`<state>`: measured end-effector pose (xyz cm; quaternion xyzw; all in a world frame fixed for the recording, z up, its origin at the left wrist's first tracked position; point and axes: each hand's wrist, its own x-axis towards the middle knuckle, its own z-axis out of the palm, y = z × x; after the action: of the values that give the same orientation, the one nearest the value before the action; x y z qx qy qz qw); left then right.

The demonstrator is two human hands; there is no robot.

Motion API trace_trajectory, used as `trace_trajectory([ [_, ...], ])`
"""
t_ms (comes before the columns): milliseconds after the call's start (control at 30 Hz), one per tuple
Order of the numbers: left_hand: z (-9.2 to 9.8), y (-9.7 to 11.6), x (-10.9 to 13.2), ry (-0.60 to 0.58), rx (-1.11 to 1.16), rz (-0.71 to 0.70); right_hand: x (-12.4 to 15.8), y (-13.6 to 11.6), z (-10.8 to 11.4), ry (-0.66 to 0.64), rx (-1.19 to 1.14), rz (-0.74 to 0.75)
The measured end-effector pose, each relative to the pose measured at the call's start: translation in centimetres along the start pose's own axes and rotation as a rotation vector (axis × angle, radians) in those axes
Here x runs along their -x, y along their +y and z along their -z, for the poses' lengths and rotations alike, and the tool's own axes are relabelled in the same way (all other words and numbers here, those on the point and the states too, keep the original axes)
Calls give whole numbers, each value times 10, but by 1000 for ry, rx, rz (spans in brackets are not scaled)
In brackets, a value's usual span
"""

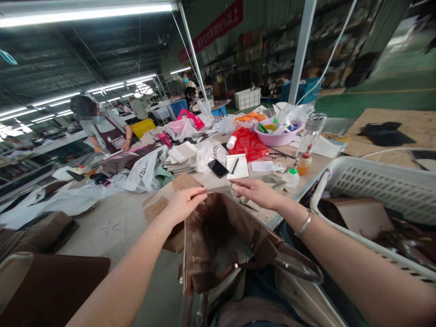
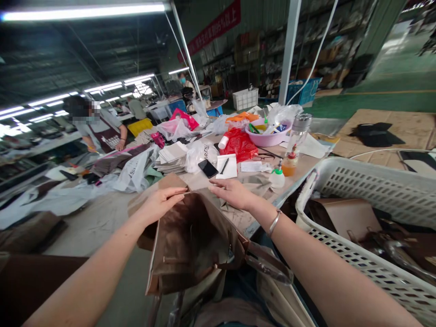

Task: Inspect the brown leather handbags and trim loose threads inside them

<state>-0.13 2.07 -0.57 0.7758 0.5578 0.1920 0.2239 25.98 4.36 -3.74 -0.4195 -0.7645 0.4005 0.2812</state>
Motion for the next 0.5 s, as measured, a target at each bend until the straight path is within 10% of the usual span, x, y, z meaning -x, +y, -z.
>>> trace_trajectory([
  [200,11,0,4,-163,312,-107,66,34,-2,148,-346,-106],
  [500,-3,9,-7,-35,-181,0,171,50,-24,158,-436,-257],
])
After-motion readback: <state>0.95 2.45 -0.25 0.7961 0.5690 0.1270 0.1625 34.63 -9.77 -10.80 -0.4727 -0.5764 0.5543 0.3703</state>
